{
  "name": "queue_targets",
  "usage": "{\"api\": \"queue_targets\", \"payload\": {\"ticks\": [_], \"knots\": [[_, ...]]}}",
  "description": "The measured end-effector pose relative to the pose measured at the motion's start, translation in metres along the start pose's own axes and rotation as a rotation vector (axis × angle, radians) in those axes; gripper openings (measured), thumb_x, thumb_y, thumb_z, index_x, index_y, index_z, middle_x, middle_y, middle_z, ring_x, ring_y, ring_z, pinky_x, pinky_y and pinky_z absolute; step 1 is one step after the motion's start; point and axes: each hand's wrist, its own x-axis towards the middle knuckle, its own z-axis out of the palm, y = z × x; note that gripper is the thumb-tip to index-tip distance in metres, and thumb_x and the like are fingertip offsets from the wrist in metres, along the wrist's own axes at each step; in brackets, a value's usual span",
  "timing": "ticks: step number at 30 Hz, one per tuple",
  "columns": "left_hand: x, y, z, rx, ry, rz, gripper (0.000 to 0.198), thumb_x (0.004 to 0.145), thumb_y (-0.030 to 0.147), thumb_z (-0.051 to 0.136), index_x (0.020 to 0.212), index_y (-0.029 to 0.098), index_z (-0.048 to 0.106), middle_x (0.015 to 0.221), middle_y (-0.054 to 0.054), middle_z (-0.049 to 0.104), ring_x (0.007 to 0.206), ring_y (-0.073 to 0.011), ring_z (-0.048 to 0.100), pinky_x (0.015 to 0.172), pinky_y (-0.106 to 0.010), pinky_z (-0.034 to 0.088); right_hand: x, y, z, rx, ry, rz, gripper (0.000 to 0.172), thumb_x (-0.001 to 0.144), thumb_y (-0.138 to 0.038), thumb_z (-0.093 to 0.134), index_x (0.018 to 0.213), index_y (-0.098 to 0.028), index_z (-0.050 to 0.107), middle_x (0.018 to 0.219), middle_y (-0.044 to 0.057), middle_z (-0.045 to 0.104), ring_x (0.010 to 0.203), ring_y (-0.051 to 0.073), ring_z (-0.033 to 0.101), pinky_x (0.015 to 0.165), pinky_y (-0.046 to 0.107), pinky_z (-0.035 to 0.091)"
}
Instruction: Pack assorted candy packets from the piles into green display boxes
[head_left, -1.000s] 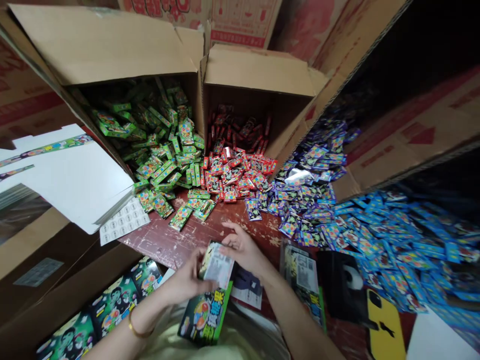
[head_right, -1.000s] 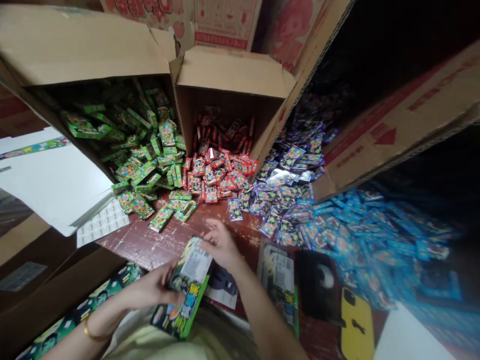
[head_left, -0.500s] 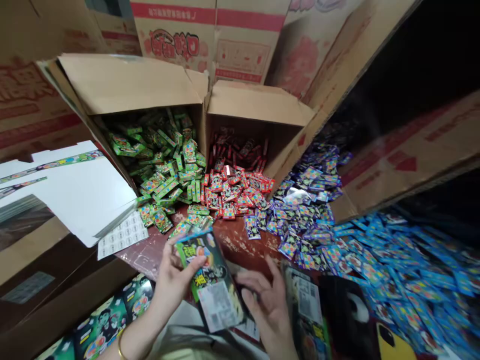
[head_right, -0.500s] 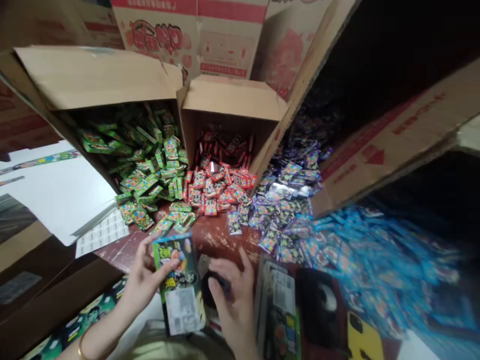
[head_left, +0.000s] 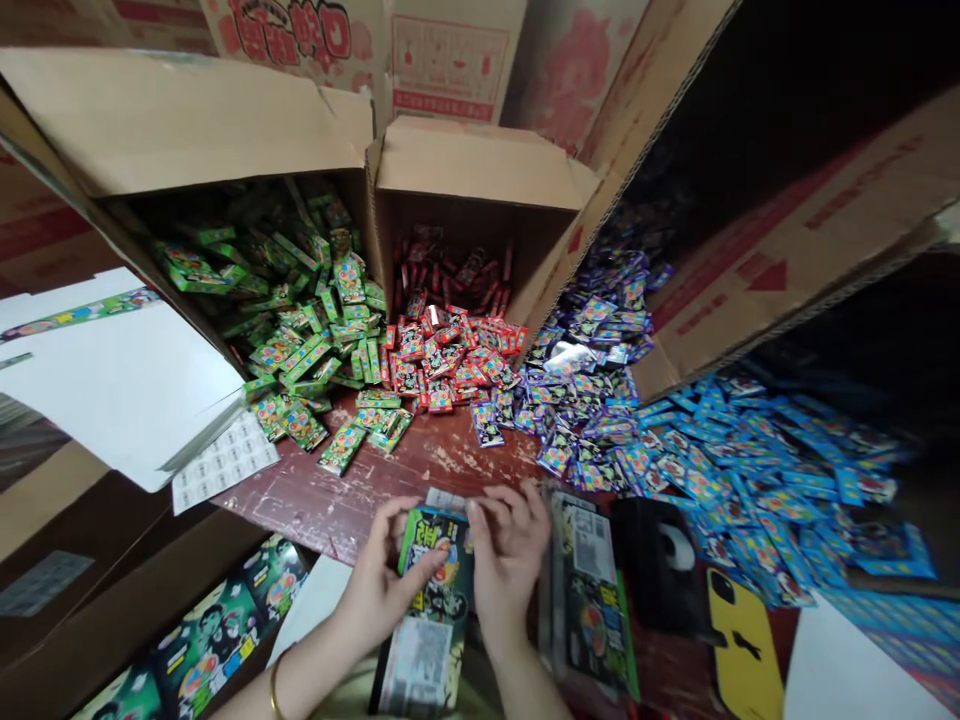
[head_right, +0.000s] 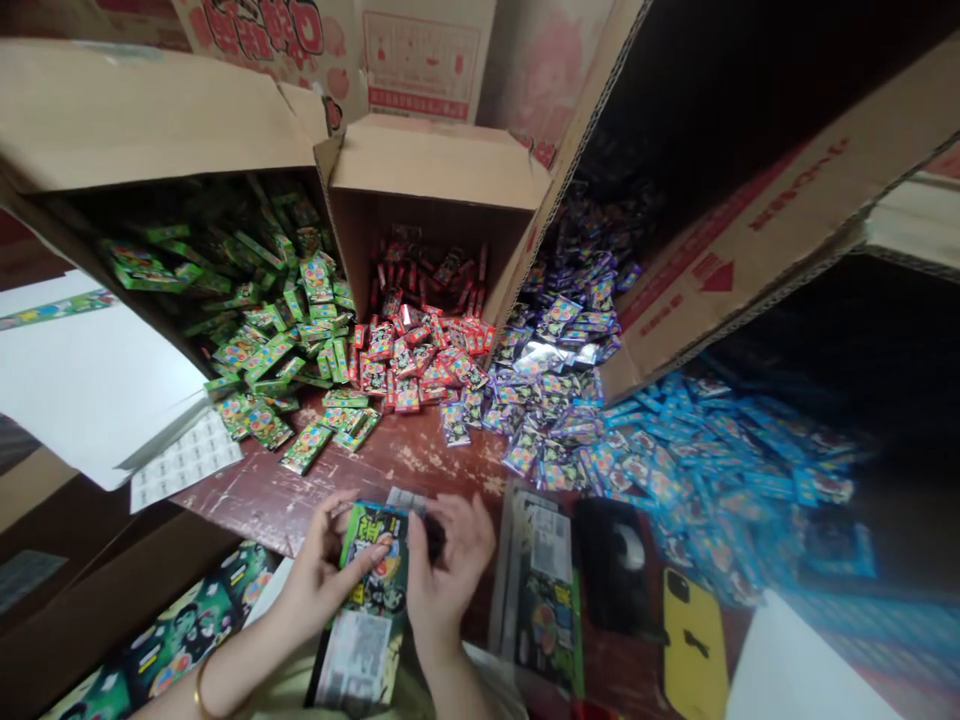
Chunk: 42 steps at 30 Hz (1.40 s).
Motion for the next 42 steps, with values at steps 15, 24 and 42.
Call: {"api": "queue_targets", "payload": {"ticks": [15, 24, 42], "knots": [[0.023, 0.0, 0.005, 0.021, 0.061, 0.155, 0.015, 0.086, 0.028, 0.061, 0.096, 0.023, 0.051, 0.094, -0.004, 0.065, 0.094, -0.0178, 0.061, 0.085, -0.03, 0.046, -0.005, 0.013, -0.013, -0.005, -0.165, -0.045, 0.052, 0.086, -0.022, 0.06, 0.13, -0.027, 0.034, 0.1, 0.005, 0.064, 0.086, 0.018, 0.065, 0.081, 0.036, 0.051], [0.023, 0.018, -0.002, -0.001, -0.047, -0.082, 0.025, 0.078, 0.038, 0.07, 0.091, 0.018, 0.068, 0.092, -0.007, 0.073, 0.084, -0.0204, 0.066, 0.077, -0.029, 0.051, 0.01, -0.001, -0.02, 0.06, -0.282, 0.282, 0.061, 0.074, -0.025, 0.075, 0.125, -0.024, 0.042, 0.082, 0.002, 0.073, 0.083, 0.021, 0.068, 0.082, 0.037, 0.051], [0.03, 0.004, 0.005, 0.104, -0.045, -0.089, 0.027, 0.082, 0.043, 0.064, 0.083, 0.016, 0.068, 0.072, -0.002, 0.068, 0.063, -0.015, 0.059, 0.062, -0.024, 0.046, 0.025, -0.003, -0.036, 0.033, -0.329, 0.426, 0.047, 0.069, -0.032, 0.078, 0.11, -0.021, 0.058, 0.082, 0.006, 0.076, 0.081, 0.023, 0.07, 0.084, 0.04, 0.049]]}}
